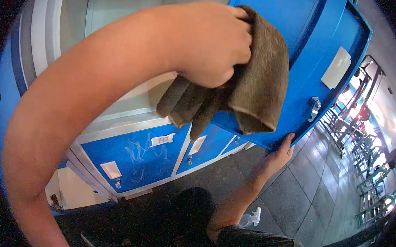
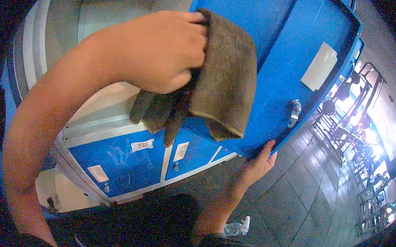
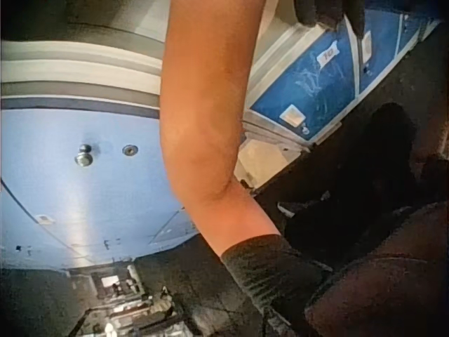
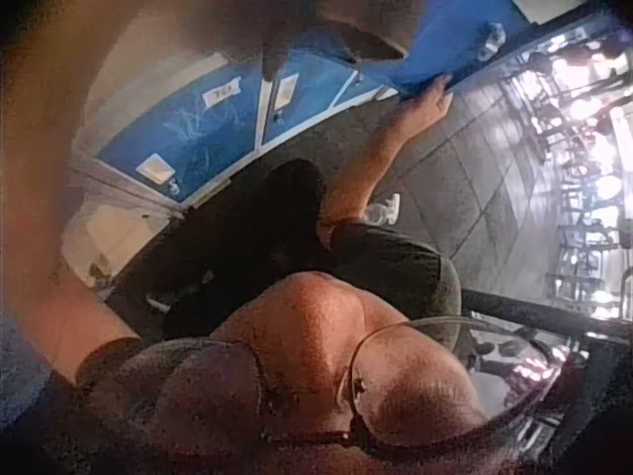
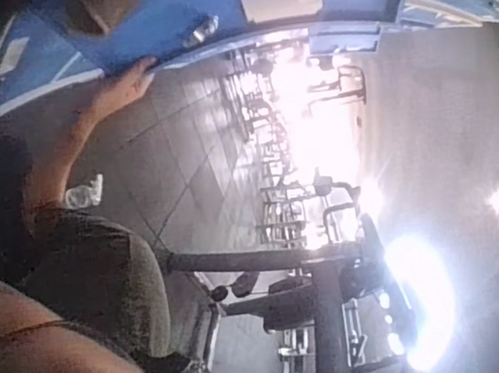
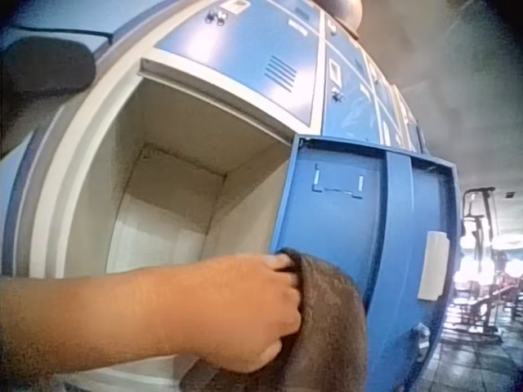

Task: The person wipes the exterior of a blue locker door with a cloth, sprays the interior surfaces with a liquid from a bottle, and wipes the inside of the locker.

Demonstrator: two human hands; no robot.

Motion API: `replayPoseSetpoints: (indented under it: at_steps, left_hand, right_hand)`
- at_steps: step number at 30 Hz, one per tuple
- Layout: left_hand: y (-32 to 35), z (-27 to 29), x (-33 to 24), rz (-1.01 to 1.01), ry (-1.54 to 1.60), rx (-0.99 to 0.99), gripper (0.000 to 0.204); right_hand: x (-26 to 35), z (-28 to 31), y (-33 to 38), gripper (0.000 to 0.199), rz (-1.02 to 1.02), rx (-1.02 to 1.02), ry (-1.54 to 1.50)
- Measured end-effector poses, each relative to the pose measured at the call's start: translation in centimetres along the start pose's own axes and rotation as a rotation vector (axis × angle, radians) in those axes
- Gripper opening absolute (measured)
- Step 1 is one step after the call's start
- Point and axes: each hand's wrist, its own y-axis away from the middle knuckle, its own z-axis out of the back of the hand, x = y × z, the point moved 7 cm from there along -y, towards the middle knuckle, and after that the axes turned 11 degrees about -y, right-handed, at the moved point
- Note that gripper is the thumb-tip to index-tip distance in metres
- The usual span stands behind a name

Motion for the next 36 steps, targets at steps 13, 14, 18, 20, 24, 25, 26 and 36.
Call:
replayPoseSetpoints:
  at_steps: [13,14,18,20,24,25,26,36]
  left_hand:
    - [0.4,0.0,0.4,0.154,-0.108,-0.145,0.031]
    - [0.0,-0.4,-0.7,0.046,0.014,-0.042,0.034]
    - [-0.1,-0.9,-1.0,0.01,0.068,-0.027,0.038]
    - [-0.2,0.2,-0.1,0.078,-0.003,0.049,0.04]
    - [0.1,2.9,3.7,0.275,-0.138,0.19,0.052]
    - [-0.1,3.0,3.6,0.26,-0.18,0.012,0.055]
    - [0.3,3.1,3.3,0.249,-0.221,-0.168,0.059]
    - [0.2,-0.4,-0.4,0.078,0.035,0.16,0.066]
  right_hand:
    - [0.4,-0.4,0.4,0.039,0.05,-0.004,0.009]
    - [0.6,-0.7,0.6,0.038,0.03,-0.028,0.011]
    - [0.1,-0.1,0.2,0.038,0.012,-0.019,0.013]
    - [0.0,-0.1,0.1,0.037,0.002,-0.016,0.024]
    - [-0.3,-0.3,0.3,0.042,-0.004,-0.001,-0.048]
    - [-0.2,-0.1,0.3,0.042,-0.002,-0.003,-0.047]
    - [-0.3,0.1,0.3,0.042,-0.001,-0.004,-0.05]
    - [0.0,-0.2,0.5,0.038,-0.009,-0.06,-0.02]
